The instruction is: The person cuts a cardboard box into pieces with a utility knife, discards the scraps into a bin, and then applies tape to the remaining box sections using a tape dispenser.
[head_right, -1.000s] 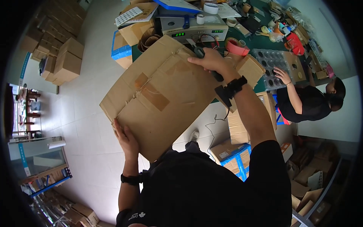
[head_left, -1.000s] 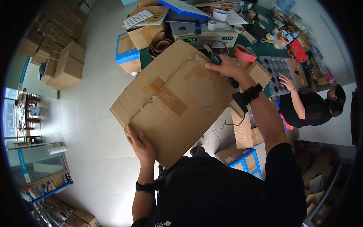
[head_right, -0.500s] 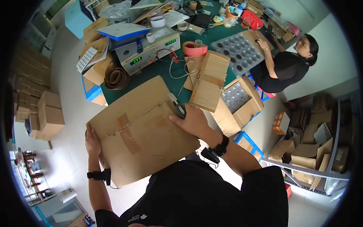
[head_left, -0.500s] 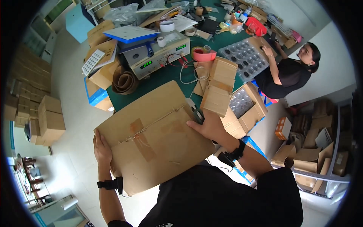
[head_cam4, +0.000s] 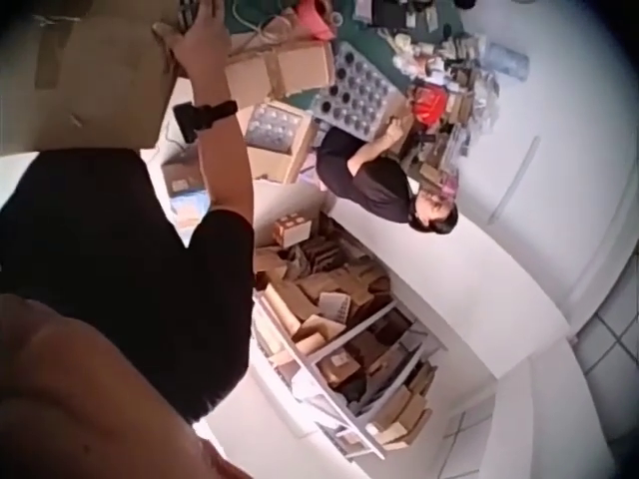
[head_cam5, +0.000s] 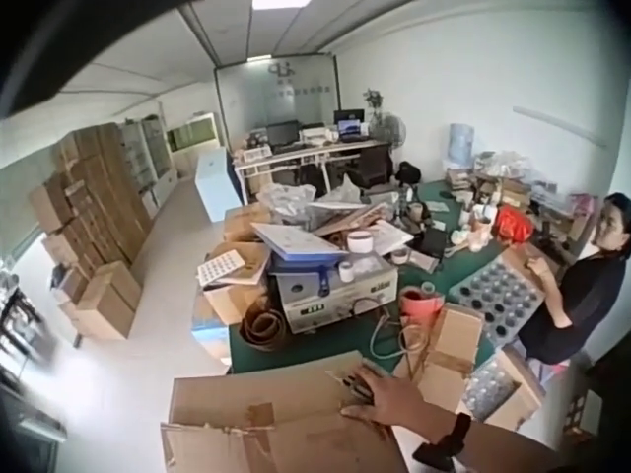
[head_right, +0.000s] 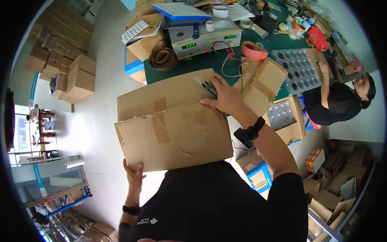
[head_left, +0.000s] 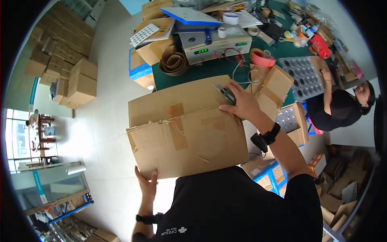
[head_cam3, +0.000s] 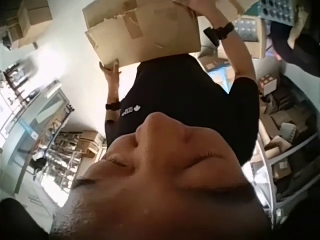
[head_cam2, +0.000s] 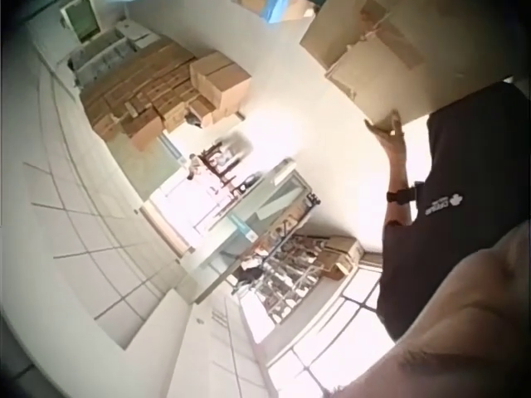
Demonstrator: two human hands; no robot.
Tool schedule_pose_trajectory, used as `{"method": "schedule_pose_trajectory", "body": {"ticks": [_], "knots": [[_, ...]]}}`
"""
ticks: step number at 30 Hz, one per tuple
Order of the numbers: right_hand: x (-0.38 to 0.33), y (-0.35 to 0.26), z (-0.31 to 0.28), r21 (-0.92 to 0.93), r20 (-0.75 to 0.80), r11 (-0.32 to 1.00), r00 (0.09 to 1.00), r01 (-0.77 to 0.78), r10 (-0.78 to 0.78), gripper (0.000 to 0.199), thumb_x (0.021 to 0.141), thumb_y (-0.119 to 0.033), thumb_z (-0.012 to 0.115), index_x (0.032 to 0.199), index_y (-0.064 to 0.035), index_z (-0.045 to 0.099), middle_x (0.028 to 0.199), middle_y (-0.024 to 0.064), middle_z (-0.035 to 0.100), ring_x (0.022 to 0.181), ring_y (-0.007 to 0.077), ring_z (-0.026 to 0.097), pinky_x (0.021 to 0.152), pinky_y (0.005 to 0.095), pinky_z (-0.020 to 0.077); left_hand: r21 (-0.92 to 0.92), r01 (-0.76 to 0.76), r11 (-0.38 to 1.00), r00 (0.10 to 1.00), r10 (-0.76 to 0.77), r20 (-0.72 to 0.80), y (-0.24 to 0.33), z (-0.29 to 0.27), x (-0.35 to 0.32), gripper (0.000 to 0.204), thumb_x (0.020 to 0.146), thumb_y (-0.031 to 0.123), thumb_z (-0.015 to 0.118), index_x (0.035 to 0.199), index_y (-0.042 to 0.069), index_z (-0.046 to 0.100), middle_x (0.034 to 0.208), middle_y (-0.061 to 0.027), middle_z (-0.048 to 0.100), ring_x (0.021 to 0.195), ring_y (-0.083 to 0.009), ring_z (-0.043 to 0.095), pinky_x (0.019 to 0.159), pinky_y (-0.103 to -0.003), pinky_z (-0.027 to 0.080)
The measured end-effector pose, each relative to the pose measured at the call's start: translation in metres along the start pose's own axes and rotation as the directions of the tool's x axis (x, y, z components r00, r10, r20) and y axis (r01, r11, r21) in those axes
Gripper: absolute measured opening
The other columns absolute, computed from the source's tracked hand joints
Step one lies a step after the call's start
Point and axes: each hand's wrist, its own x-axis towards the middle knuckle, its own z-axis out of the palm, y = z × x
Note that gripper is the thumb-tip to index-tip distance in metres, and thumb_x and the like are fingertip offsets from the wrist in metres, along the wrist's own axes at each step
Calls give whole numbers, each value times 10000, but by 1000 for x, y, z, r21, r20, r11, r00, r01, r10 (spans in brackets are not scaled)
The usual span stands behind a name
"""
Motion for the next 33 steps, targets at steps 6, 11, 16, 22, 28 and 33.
{"method": "schedule_pose_trajectory", "body": {"ticks": [6, 11, 16, 22, 28, 33], "knots": [[38, 9, -8, -10, 62, 995, 993, 98, -97, 975, 660, -624, 788, 1411, -104, 449, 1546, 174, 321, 1186, 396, 576, 948, 456, 499, -370, 16, 929, 984, -81, -160, -2, 32, 4, 817, 900, 284, 718, 1457, 18, 182, 1312, -204, 476, 1086, -288, 590, 736, -376, 604], [55, 8, 6, 43, 80, 982, 979, 186, -189, 1021, 584, -624, 834, 1379, -103, 462, 1383, 235, 421, 1042, 435, 616, 886, 459, 522, -492, -56, 869, 994, 0, -112, -14, 12, 19, 647, 909, 264, 714, 1408, 78, 346, 1270, -168, 543, 1018, -300, 637, 759, -428, 627], [23, -6, 10, 62, 43, 996, 997, 64, -66, 1093, 582, -602, 848, 1389, 0, 424, 1327, 266, 416, 995, 437, 623, 856, 460, 527, -304, -62, 951, 980, 0, -197, -5, -18, 101, 844, 851, 385, 762, 1481, 106, 274, 1342, -177, 515, 1059, -327, 622, 731, -452, 604], [-57, -22, 24, 205, -77, 958, 973, -199, 219, 1058, 632, -594, 823, 1388, 10, 397, 1243, 268, 414, 953, 434, 626, 821, 473, 524, 104, -133, 986, 985, 143, -93, 57, -23, 245, 910, 845, 400, 767, 1516, 81, 241, 1439, -234, 412, 1253, -378, 506, 931, -487, 531], [-121, -59, 28, 218, -10, 885, 906, -410, 423, 1006, 687, -612, 777, 1372, 8, 378, 1159, 257, 430, 914, 438, 631, 783, 479, 532, 545, -448, 709, 887, 428, 172, 119, 13, 312, 1004, 834, 559, 698, 1550, 83, 179, 1551, -272, 215, 1416, -416, 276, 1095, -534, 344], [-119, -71, 25, 193, 67, 857, 878, -478, 474, 978, 702, -650, 746, 1343, 0, 395, 1156, 262, 449, 897, 439, 635, 754, 480, 542, 722, -598, 348, 779, 465, 421, 151, 23, 322, 1080, 797, 650, 664, 1557, 76, 154, 1594, -276, 92, 1460, -461, 141, 1149, -586, 219]]}}
